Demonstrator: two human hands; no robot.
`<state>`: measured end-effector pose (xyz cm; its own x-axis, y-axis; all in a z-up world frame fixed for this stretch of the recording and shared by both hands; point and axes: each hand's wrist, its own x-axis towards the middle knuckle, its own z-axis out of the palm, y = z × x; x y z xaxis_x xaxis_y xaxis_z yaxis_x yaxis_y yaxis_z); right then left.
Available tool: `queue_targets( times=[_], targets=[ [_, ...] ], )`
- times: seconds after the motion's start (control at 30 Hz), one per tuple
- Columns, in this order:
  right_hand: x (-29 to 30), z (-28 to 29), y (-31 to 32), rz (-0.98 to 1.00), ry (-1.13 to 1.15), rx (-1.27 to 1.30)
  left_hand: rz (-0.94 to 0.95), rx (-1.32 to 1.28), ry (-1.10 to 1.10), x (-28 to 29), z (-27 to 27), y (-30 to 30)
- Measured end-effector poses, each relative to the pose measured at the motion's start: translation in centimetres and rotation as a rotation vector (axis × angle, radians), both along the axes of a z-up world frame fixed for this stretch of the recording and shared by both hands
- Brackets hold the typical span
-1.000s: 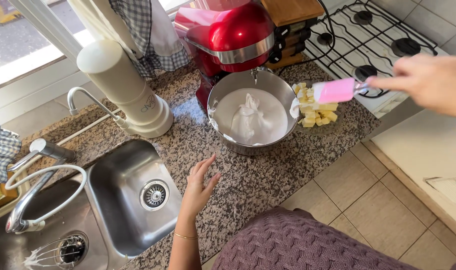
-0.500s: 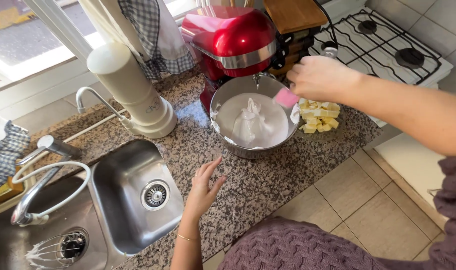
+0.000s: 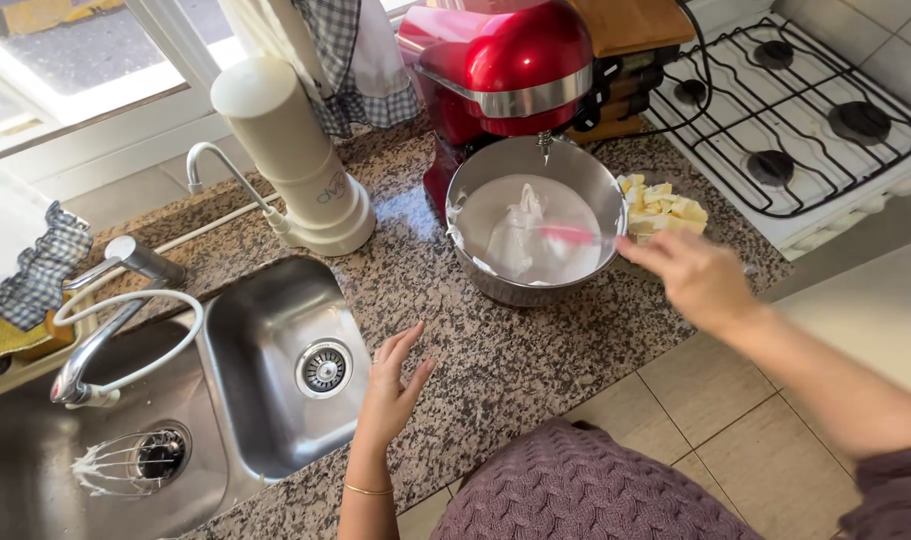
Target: The person is adding butter to the mixer bowl and then turns it on.
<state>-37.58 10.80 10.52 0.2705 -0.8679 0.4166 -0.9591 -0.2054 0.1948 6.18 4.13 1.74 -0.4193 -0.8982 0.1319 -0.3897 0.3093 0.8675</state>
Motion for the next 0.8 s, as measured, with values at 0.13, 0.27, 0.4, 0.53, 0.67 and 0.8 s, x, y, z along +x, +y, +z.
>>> queue_targets(
  times=[0.13,0.27,0.4,0.53,0.67,0.8],
  targets=[
    [0.5,-1.8,0.5,0.024,-0.110,-0.152,0.000,-0.046,0.001,0.1,0.2,0.3],
    [1.7,-0.9,0.8,-0.054,-0.151,-0.132,0.003,-0.050,-0.016,0.5,0.0,0.4],
    [2.0,-1.2,1.0,-0.059,-0.184,-0.161,0.018,-0.037,0.008,0.8,-0.2,0.7],
    [2.9,-1.1,1.1,-0.056,-0.216,-0.179,0.033,-0.031,0.027,1.1,0.2,1.1],
    [1.5,-3.4,0.9,-0.041,-0.223,-0.177,0.042,-0.016,0.003,1.5,0.1,1.7],
    [1.7,-3.6,0.6,-0.103,-0.286,-0.049,0.055,0.000,0.008,1.8,0.3,2.0]
  ],
)
